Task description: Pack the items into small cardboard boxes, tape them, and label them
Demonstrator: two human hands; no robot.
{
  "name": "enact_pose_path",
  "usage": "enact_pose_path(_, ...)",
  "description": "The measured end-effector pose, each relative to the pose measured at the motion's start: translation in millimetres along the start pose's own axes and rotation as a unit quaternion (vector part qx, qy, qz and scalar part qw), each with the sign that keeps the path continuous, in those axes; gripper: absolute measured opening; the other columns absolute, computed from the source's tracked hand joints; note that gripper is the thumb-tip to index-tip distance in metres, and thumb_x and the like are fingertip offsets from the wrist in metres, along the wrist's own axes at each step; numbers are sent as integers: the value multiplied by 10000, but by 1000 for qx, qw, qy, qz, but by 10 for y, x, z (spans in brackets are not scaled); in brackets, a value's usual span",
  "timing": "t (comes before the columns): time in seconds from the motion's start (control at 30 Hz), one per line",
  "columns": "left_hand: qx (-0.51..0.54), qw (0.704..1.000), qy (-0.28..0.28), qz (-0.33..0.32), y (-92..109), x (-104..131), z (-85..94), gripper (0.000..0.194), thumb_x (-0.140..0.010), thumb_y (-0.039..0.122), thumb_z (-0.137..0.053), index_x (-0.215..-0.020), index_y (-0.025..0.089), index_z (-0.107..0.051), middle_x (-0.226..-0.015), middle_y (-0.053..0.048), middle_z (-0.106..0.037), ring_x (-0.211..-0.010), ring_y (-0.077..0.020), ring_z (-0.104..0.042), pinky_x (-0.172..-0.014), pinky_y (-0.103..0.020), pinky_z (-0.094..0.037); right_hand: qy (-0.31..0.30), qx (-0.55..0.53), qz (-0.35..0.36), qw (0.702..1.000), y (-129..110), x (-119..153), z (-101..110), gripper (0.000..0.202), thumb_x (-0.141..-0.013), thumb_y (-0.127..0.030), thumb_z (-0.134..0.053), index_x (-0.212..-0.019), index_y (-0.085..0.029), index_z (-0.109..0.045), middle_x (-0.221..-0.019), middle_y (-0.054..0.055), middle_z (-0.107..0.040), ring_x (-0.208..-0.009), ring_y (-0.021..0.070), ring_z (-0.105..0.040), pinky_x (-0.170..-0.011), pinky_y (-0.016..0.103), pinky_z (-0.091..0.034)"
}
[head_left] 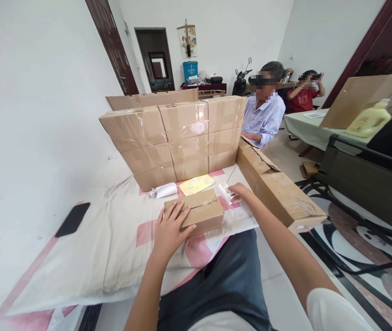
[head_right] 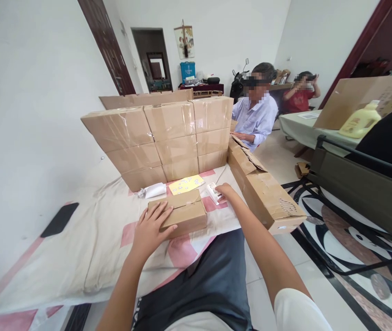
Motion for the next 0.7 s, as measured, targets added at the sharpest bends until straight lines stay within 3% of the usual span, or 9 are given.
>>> enact_pose_path(0.23,13,1000,-1,11,-11,5,2,545,-926,503,-661,-1433,309,-603,-1566,-43,-525,-1435,-347,-495,-1187,-598,-382,-6,-47,14,999,174,-34,-51,366,-995,-369,-657,-1290,-155,-620,-1265,105,-652,-1062,226,-678,-894,426,-603)
enact_pose_path(0.7,33,999,1,21,-16,-4,12,522,-928,510,-660,-1408,312,-621,-1559,-39,-533,-1447,-337,-482,-1205,-581,-354,44,-84,49,994,448,-26,-93,352,-1002,-372,-644,-1292,-174,-624,-1295,104,-645,-1092,231,-670,-926,440,-592)
Point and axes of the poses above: each hand's wrist, its own x-axis away from the middle knuckle, its own z-axis out of the back of the hand, y = z × x, the point moved 8 cm from there along -x, towards the middle knuckle
